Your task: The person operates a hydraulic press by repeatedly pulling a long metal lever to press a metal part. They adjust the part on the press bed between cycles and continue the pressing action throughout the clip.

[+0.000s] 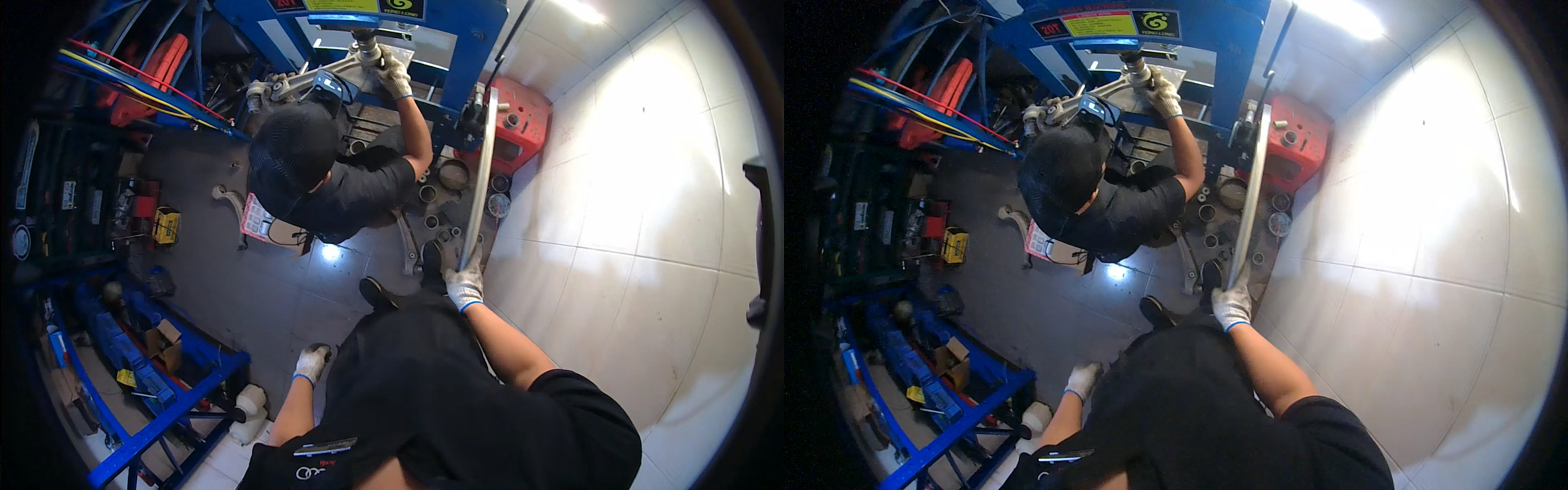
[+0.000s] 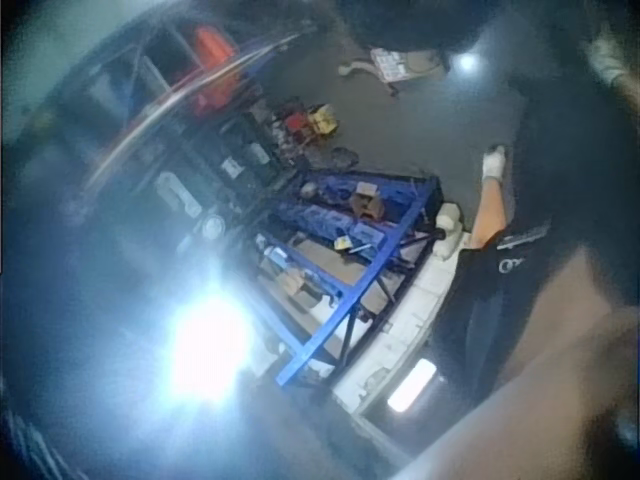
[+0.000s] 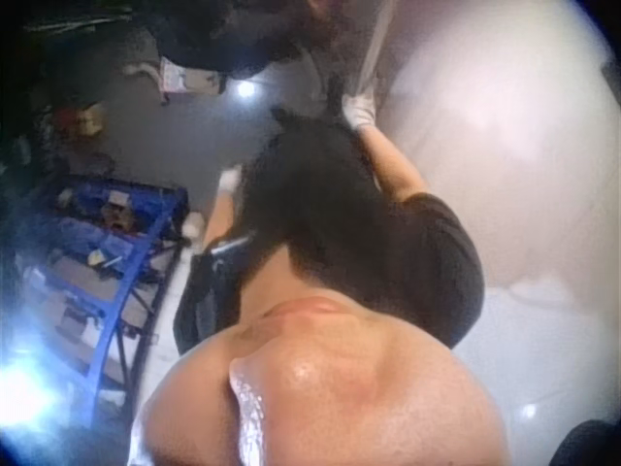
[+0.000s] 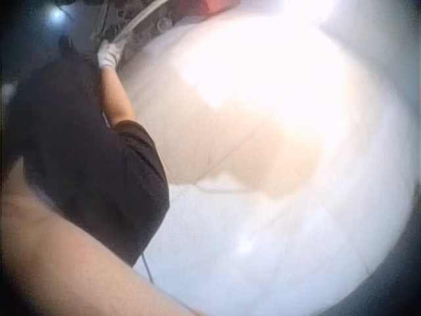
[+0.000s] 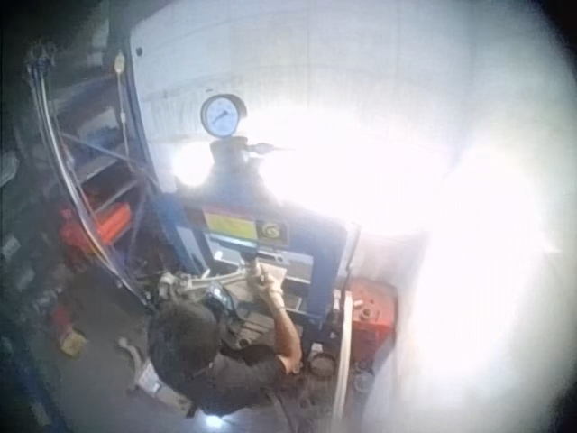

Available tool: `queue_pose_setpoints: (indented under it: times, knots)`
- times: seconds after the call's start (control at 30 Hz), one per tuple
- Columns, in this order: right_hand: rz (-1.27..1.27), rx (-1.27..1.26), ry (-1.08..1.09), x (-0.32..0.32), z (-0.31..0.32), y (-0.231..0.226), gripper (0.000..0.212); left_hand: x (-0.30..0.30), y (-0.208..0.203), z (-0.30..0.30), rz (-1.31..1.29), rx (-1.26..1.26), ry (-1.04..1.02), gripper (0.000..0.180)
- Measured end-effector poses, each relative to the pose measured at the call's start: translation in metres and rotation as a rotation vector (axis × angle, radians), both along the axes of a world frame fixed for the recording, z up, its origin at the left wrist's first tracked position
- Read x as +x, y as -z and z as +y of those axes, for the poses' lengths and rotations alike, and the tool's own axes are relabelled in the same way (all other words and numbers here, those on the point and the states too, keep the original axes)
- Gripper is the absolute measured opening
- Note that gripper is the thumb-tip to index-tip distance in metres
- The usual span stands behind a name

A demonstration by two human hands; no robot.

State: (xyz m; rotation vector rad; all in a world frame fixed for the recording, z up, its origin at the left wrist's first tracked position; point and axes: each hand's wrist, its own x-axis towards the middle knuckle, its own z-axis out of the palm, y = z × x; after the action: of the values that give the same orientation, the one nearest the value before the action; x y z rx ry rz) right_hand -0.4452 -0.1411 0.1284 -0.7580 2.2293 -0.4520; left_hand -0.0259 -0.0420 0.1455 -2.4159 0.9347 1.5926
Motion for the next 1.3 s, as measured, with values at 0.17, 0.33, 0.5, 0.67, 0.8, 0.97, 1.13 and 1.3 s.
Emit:
queue_pose_setpoints:
  times: [0.17, 0.33, 0.5, 0.67, 0.8, 0.97, 1.13, 1.3]
  knots:
    - [-0.061, 0.365, 0.162, 0.002, -0.011, 0.086, 0.067, 0.021, 0.004, 0.025, 0.031, 0.055, -0.069, 0.033]
    - [-0.033, 0.316, 0.172, 0.006, 0.000, 0.145, 0.066, 0.041, 0.010, 0.035, 0.032, -0.077, 0.153, 0.028]
    - [-0.134, 0.288, 0.234, -0.031, 0.012, 0.156, 0.036, 0.039, 0.011, 0.028, -0.032, -0.094, -0.069, 0.028]
    - [-0.497, 0.137, 0.062, -0.036, 0.000, 0.051, 0.043, 0.044, 0.030, 0.021, -0.082, -0.072, -0.001, 0.027]
    - [-0.678, -0.260, 0.156, -0.025, -0.049, -0.094, 0.051, 0.042, 0.044, 0.014, 0.082, -0.152, 0.128, 0.024]
    - [-1.393, -0.541, 0.518, -0.049, -0.099, -0.211, 0.010, 0.029, 0.041, -0.008, 0.091, -0.146, 0.102, 0.024]
    - [-0.954, -0.199, 0.523, -0.026, -0.073, -0.181, 0.019, 0.004, 0.021, -0.027, 0.121, -0.129, -0.192, 0.026]
    - [-0.403, -0.187, 0.310, -0.020, -0.049, -0.127, 0.044, -0.002, 0.013, -0.021, 0.091, -0.129, -0.068, 0.027]
